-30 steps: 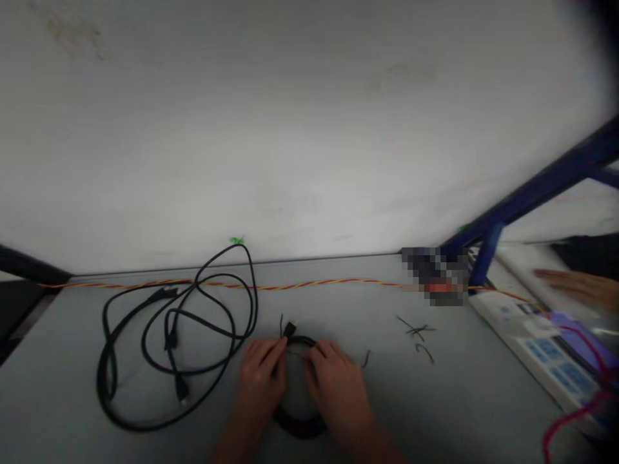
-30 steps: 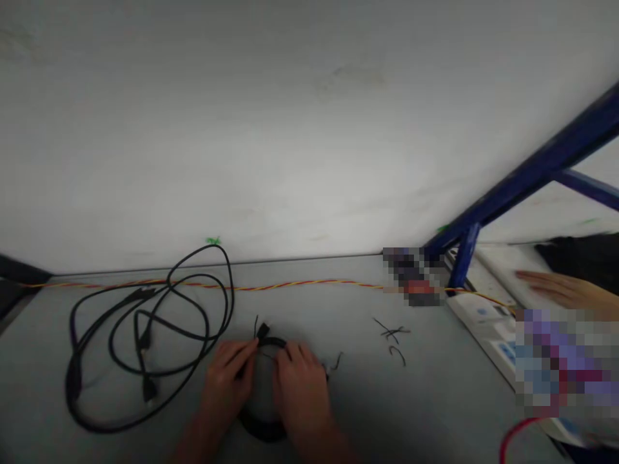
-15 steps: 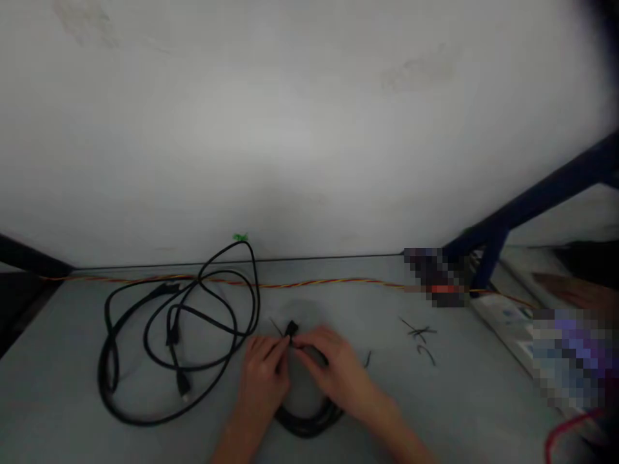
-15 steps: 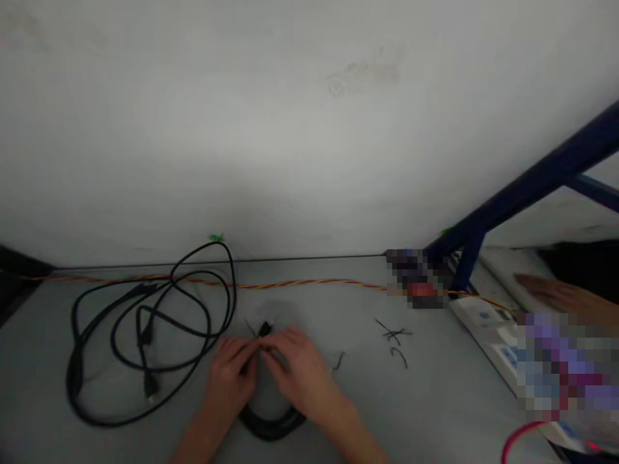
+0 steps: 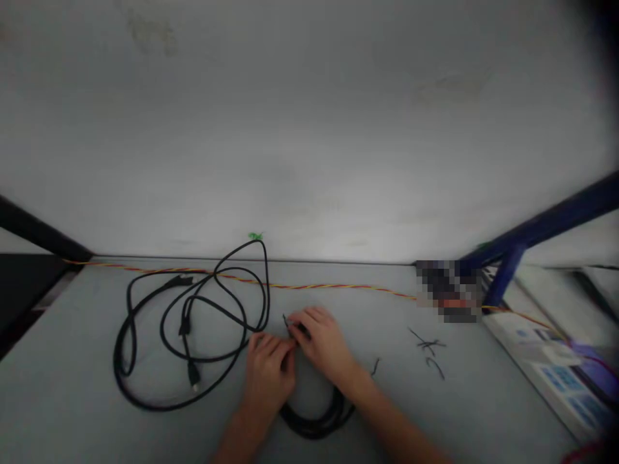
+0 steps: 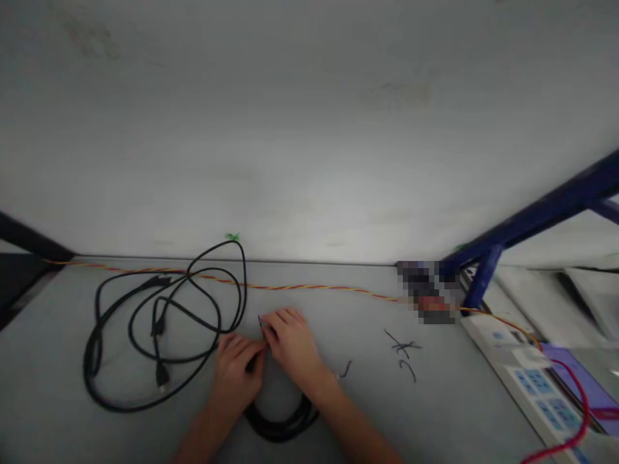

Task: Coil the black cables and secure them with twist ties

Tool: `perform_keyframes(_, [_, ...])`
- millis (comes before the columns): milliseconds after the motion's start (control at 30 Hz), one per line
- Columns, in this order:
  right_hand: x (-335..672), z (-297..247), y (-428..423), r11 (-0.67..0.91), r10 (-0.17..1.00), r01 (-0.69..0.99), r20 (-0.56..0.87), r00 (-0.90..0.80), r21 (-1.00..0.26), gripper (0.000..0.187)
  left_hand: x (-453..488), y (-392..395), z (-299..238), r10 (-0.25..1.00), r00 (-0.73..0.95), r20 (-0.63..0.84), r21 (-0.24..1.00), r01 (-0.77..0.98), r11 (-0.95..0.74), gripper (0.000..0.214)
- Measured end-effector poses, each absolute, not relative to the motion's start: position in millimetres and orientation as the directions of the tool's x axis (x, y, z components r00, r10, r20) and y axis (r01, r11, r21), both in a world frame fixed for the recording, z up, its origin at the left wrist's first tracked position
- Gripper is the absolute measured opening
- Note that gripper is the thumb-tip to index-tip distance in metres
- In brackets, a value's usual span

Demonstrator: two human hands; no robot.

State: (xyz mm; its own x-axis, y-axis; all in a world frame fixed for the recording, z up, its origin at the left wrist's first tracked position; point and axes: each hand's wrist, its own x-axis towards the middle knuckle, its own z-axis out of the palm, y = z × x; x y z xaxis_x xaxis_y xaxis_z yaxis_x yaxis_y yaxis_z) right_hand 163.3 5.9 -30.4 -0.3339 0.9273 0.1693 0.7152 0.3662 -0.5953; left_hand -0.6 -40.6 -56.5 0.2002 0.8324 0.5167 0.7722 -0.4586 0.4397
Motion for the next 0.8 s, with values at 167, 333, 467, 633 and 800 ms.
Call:
perform_keyframes(167, [177, -34, -7, 0.478, 0.865, 0.636, 0.2, -0.46, -0.606, 0.025, -1, -41, -55, 0.846, 0.116, 0.52, 0.464, 0.793, -0.394, 0.02])
perform_keyframes(333, [180, -42, -24, 0.507, 0.852, 0.619, 0.24, -0.466, -0.6, 0.048, -1, -40, -56, 0.847, 0.114, 0.519, 0.463, 0.796, -0.391, 0.025])
perform_keyframes(467, [172, -46, -30, 0.454, 0.879, 0.664, 0.18, -0.441, -0.594, 0.05, -2, -39, -57, 0.848, 0.13, 0.513, 0.451, 0.8, -0.396, 0.028])
perform_keyframes(633, [170, -48, -32, 0.444, 0.88, 0.631, 0.179, -0.439, -0.636, 0.048, -3, -40, -57, 0.848, 0.139, 0.511, 0.437, 0.808, -0.396, 0.028])
perform_keyframes(800, [172, -54, -35, 0.47, 0.881, 0.61, 0.288, -0.376, -0.639, 0.045, -4, -41, -56, 0.85, 0.148, 0.505, 0.435, 0.808, -0.398, 0.018])
